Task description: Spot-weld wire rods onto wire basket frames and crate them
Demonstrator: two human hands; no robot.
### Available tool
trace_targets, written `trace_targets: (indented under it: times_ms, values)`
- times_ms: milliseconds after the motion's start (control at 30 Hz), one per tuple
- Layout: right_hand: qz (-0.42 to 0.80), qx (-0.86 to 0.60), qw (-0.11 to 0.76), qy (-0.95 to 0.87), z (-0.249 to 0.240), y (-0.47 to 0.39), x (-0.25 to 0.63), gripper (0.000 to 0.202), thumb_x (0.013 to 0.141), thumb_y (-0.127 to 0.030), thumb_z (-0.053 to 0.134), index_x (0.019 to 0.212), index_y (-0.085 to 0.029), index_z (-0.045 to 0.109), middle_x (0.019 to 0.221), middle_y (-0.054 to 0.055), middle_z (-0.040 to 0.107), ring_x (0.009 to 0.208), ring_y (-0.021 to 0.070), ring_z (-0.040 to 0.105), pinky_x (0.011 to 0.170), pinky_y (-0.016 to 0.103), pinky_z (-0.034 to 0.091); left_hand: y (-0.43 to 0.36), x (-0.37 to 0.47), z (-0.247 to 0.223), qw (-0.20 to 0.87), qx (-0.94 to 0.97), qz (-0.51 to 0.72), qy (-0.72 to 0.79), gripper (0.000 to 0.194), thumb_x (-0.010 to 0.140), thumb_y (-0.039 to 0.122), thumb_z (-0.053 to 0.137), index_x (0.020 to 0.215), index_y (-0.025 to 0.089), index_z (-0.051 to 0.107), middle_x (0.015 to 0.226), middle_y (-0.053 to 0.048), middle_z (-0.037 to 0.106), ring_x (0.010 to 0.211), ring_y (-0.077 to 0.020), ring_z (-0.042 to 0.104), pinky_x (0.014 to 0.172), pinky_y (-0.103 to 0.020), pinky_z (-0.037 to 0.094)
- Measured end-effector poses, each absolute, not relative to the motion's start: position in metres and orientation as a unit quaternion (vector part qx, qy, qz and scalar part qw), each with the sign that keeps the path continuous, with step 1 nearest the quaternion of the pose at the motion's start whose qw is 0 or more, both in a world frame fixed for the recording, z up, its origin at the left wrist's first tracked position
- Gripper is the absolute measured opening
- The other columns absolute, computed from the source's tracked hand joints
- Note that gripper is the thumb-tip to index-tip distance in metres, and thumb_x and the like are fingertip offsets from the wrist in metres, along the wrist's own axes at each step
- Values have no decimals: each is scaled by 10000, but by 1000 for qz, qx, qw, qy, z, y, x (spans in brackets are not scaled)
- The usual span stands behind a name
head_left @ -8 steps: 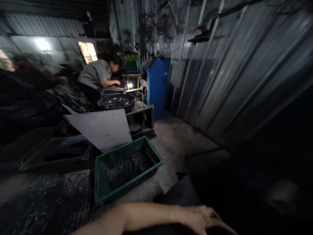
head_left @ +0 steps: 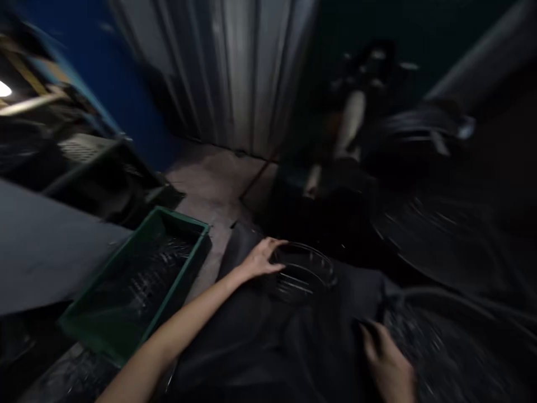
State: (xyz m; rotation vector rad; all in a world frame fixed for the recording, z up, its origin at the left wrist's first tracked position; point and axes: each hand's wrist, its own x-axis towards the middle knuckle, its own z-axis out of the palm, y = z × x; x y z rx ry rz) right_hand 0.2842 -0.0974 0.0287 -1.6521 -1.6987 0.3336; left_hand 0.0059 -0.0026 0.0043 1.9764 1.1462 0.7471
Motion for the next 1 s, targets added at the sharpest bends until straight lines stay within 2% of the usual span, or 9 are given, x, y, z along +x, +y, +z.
trace_targets:
  times_ms: [100, 233, 300, 400, 500, 600, 833, 1000]
  values:
    - [136, -681, 361, -622, 29, -136, 304, 292, 880, -526, 516, 950, -283, 661, 779, 26, 685, 668, 219, 657, 560, 344, 551, 2, 14, 4, 324, 774, 325, 436, 562, 749, 344, 696, 1263, 217, 508, 1157, -78, 558, 1110, -222, 543, 1001, -407, 449]
    - [243, -632, 377, -632, 59, -105, 283, 230, 881, -398, 570, 1034, -241, 639, 920, 36, 700, 791, 192, 672, 687, 289, 559, 6, 22, 23, 272, 800, 344, 411, 523, 736, 323, 711, 1225, 230, 549, 1146, -67, 581, 1088, -215, 564, 977, -390, 470]
    - [273, -570, 374, -678, 76, -75, 265, 181, 893, -346, 559, 979, -230, 669, 903, 28, 710, 797, 178, 676, 727, 273, 552, 12, 25, 37, 250, 811, 341, 405, 527, 733, 306, 715, 1229, 236, 553, 1157, -67, 584, 1080, -217, 569, 965, -387, 477]
    - [176, -515, 350, -762, 88, -38, 245, 213, 918, -292, 522, 1026, -200, 681, 944, 44, 722, 807, 174, 684, 722, 261, 543, 22, 27, 54, 222, 825, 337, 397, 533, 736, 290, 715, 1241, 242, 549, 1169, -69, 587, 1075, -221, 570, 954, -387, 484]
    - [22, -482, 255, -838, 86, -15, 239, 292, 910, -232, 528, 1179, -177, 628, 1076, 64, 702, 838, 180, 685, 670, 268, 527, 30, 24, 65, 202, 831, 347, 385, 541, 740, 290, 714, 1250, 238, 541, 1181, -72, 586, 1073, -222, 573, 939, -381, 494]
    - [-69, -419, 203, -882, 85, -1, 242, 316, 882, -136, 531, 1178, -183, 629, 1054, 47, 711, 743, 148, 678, 608, 254, 479, 37, 20, 71, 194, 827, 359, 387, 537, 734, 274, 716, 1241, 242, 544, 1174, -65, 588, 1064, -217, 578, 933, -375, 502]
    - [-216, -335, 235, -886, 96, 29, 244, 324, 878, -47, 523, 1117, -211, 666, 1109, 14, 689, 592, 79, 599, 573, 253, 396, 64, 20, 74, 213, 804, 401, 383, 561, 707, 275, 756, 1226, 230, 546, 1118, -58, 590, 1049, -200, 583, 918, -350, 511]
    - [-238, -343, 239, -877, 91, 42, 245, 299, 884, -77, 533, 1118, -214, 660, 1146, 19, 674, 583, 72, 580, 582, 251, 383, 82, 24, 70, 219, 800, 413, 376, 549, 705, 255, 757, 1213, 211, 554, 1098, -64, 583, 1038, -200, 576, 913, -349, 504]
